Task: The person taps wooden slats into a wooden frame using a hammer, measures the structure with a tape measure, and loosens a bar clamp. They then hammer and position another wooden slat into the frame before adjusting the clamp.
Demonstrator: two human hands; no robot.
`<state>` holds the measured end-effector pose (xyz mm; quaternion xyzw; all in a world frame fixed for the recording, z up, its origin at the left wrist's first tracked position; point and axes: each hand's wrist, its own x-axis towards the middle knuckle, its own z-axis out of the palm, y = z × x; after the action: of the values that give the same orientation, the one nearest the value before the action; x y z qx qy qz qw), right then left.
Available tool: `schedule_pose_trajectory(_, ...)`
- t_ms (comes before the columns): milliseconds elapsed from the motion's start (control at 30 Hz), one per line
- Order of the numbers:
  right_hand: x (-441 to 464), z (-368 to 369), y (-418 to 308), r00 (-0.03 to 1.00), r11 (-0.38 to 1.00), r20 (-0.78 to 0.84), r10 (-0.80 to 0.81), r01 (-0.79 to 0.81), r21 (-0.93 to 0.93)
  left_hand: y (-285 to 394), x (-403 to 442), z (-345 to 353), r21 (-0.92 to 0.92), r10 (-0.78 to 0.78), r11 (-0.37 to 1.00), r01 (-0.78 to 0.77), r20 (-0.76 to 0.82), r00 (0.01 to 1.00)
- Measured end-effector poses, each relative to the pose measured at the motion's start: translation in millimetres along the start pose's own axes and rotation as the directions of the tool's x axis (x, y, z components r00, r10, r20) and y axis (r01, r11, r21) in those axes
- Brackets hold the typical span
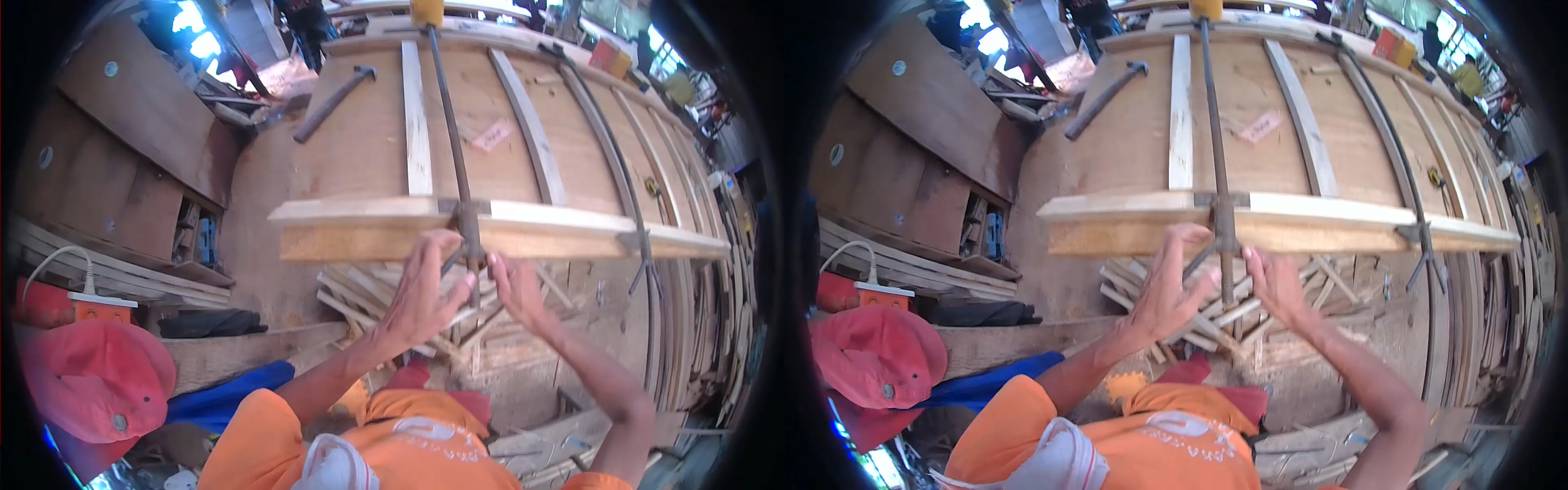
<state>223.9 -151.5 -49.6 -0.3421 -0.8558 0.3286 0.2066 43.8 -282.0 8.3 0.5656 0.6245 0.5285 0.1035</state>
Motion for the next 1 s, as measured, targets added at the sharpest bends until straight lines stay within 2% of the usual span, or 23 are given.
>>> schedule_pose_trajectory(33,-0.2,4.9,4.1,1.000,1.000,-0.014,-0.025,0.025,0.016,-1.5,13.1,-7.8,0.009,0.025,1.000,-0.024,-0.026,0.999)
schedule_pose_trajectory(67,0.3,7.3,5.0,0.998,0.998,-0.018,-0.056,0.057,0.011,-4.7,22.9,-19.4,-0.309,0.015,0.948,0.078,0.290,0.957)
schedule_pose_trajectory(100,-0.6,10.2,5.4,1.000,1.000,-0.027,-0.002,0.002,0.028,-6.3,28.7,-27.1,-0.540,0.107,0.797,0.271,0.568,0.816)
schedule_pose_trajectory(133,-1.1,12.6,6.0,0.998,0.997,-0.033,0.057,-0.056,0.046,-14.9,28.2,-21.0,-0.663,0.115,0.619,0.421,0.606,0.787)
schedule_pose_trajectory(167,-2.2,14.5,5.8,0.999,0.998,-0.032,0.042,-0.041,0.045,-13.2,30.6,-21.7,-0.665,0.114,0.625,0.409,0.596,0.794)
schedule_pose_trajectory(233,-3.6,19.1,4.9,0.991,0.982,-0.039,0.126,-0.120,0.144,-6.0,39.4,-24.5,-0.445,0.003,0.723,0.528,0.767,0.642)
schedule_pose_trajectory(267,-5.2,30.6,19.6,0.991,0.982,-0.042,0.124,-0.117,0.151,1.7,43.2,-21.2,-0.537,0.120,0.757,0.372,0.674,0.729)
schedule_pose_trajectory(300,-9.8,50.2,34.5,0.992,0.982,-0.045,0.120,-0.112,0.153,4.3,44.8,-13.8,-0.536,0.122,0.761,0.367,0.673,0.730)
schedule_pose_trajectory(333,-13.4,70.6,50.1,0.972,0.998,-0.232,-0.034,0.044,0.038,6.4,47.5,-5.4,-0.486,0.138,0.829,0.278,0.659,0.740)
schedule_pose_trajectory(367,-9.7,75.3,44.7,0.899,0.979,-0.390,-0.202,0.176,-0.102,11.1,52.6,-2.8,-0.429,0.155,0.884,0.186,0.645,0.748)
schedule_pose_trajectory(400,-12.4,76.9,38.8,0.911,0.970,-0.371,-0.179,0.226,0.087,16.6,57.7,-3.7,-0.231,0.093,0.967,0.107,0.713,0.695)
schedule_pose_trajectory(467,-21.9,79.5,37.5,0.958,0.932,-0.278,-0.073,0.165,0.323,27.6,63.9,4.5,-0.215,0.064,0.967,0.136,0.724,0.687)
schedule_pose_trajectory(533,-29.7,85.7,40.9,0.989,0.816,-0.138,0.058,0.033,0.577,36.1,68.0,14.2,-0.194,0.030,0.966,0.170,0.738,0.674)
schedule_pose_trajectory(633,-40.8,105.4,50.4,0.983,0.443,0.091,0.159,-0.153,0.884,43.1,73.2,29.6,-0.200,-0.005,0.956,0.216,0.723,0.691)
schedule_pose_trajectory(700,-42.0,122.9,53.8,0.961,0.147,0.222,0.165,-0.246,0.958,46.1,74.9,42.5,-0.159,0.081,0.986,0.044,0.694,0.716)
schedule_pose_trajectory(733,-40.9,132.4,54.9,0.951,0.028,0.271,0.151,-0.278,0.960,49.4,76.4,46.6,-0.159,0.079,0.986,0.045,0.695,0.715)
schedule_pose_trajectory(800,-32.1,148.8,56.4,0.924,-0.175,0.364,0.114,-0.342,0.923,61.5,82.3,52.0,-0.057,-0.033,0.992,0.115,0.749,0.662)
schedule_pose_trajectory(867,-22.0,160.9,51.7,0.899,-0.290,0.430,0.079,-0.392,0.873,62.4,82.4,69.1,-0.002,-0.076,0.993,0.119,0.755,0.652)
schedule_pose_trajectory(933,-14.7,162.6,28.6,0.884,-0.323,0.464,0.059,-0.423,0.847,63.5,80.0,84.1,0.054,-0.124,0.990,0.127,0.753,0.647)
schedule_pose_trajectory(1000,-3.6,151.5,-24.8,0.842,-0.313,0.486,0.234,-0.408,0.858,66.6,73.9,97.9,0.074,-0.046,0.997,-0.010,0.713,0.699)
